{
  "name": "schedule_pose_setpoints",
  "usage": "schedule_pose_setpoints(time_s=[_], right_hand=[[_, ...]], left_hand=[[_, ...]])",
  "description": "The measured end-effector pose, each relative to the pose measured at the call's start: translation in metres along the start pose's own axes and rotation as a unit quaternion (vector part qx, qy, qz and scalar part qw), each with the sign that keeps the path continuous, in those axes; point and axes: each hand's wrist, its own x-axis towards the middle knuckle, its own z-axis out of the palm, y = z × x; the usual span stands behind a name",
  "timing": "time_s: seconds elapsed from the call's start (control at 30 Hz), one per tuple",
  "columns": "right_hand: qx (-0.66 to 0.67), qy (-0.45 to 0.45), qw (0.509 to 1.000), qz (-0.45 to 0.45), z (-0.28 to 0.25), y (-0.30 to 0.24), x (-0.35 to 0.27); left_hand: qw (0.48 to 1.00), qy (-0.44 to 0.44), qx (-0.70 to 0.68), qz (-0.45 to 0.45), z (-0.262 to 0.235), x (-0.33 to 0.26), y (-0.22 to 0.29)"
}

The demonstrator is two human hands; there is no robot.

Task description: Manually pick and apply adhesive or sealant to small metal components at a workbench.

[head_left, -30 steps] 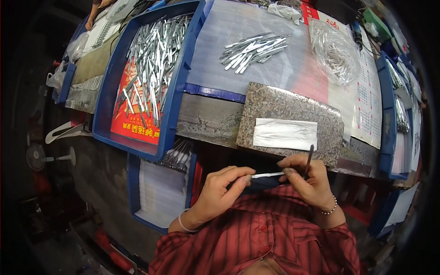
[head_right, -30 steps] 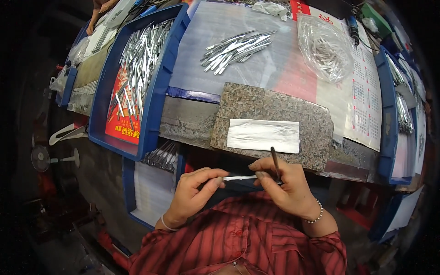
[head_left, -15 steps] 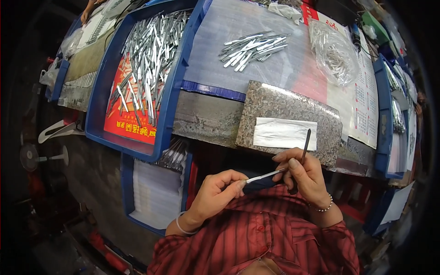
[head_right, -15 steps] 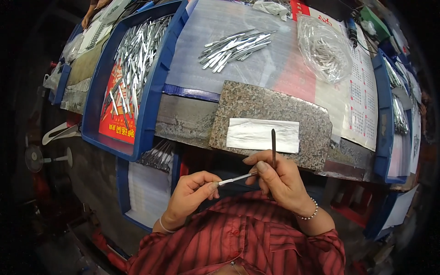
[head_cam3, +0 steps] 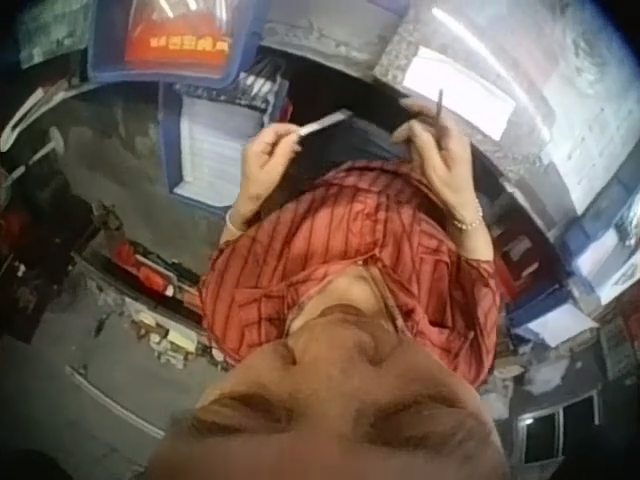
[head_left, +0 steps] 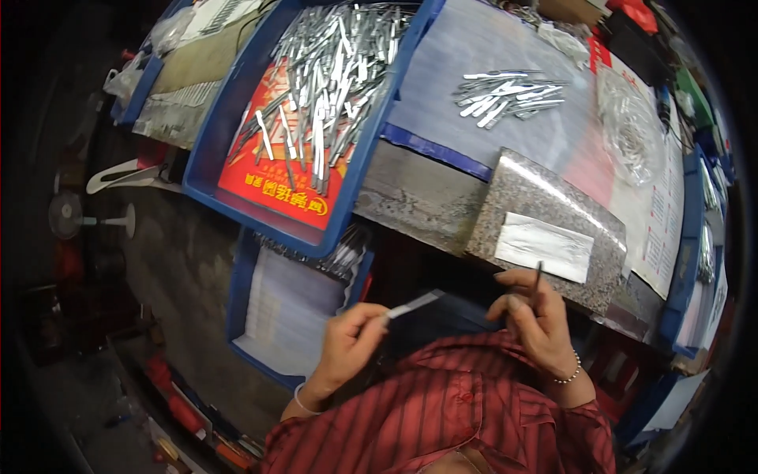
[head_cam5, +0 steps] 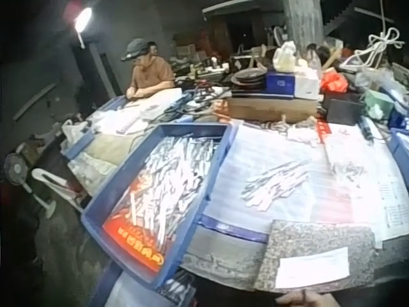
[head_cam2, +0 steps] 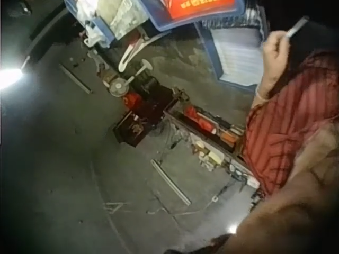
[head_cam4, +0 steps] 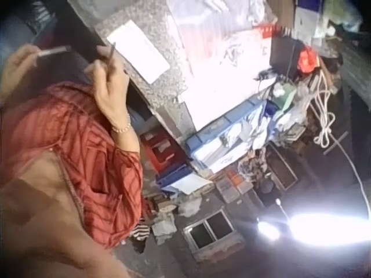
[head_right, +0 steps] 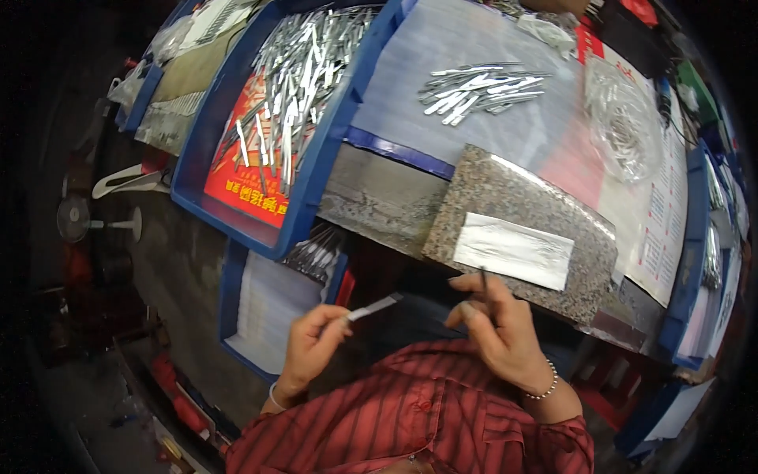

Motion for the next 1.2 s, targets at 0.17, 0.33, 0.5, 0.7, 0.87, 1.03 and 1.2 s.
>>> schedule_pose_setpoints(time_s=[0.17,0.33,0.5,0.7,0.87,1.03,1.2], right_hand=[[-0.027,-0.021,0.999,0.004,0.000,-0.009,0.006],[-0.140,-0.083,0.984,-0.071,0.005,-0.003,0.002],[-0.150,-0.062,0.984,-0.067,-0.011,-0.007,-0.003],[-0.112,-0.086,0.989,-0.047,-0.026,-0.014,-0.007],[-0.094,-0.089,0.988,-0.086,-0.032,-0.011,-0.020],[-0.089,-0.066,0.991,-0.075,-0.038,0.003,-0.041],[-0.092,-0.043,0.991,-0.082,-0.052,0.014,-0.052]], left_hand=[[0.941,0.258,0.214,0.057,-0.051,0.016,-0.068],[0.895,0.261,0.332,0.146,-0.045,0.061,-0.102],[0.887,0.230,0.367,0.163,-0.030,0.063,-0.077],[0.929,0.089,0.216,0.288,0.017,0.051,0.055],[0.886,0.000,0.186,0.426,0.089,0.146,0.141],[0.848,0.101,0.282,0.436,0.140,0.309,0.169],[0.850,0.045,0.409,0.329,0.165,0.380,0.167]])
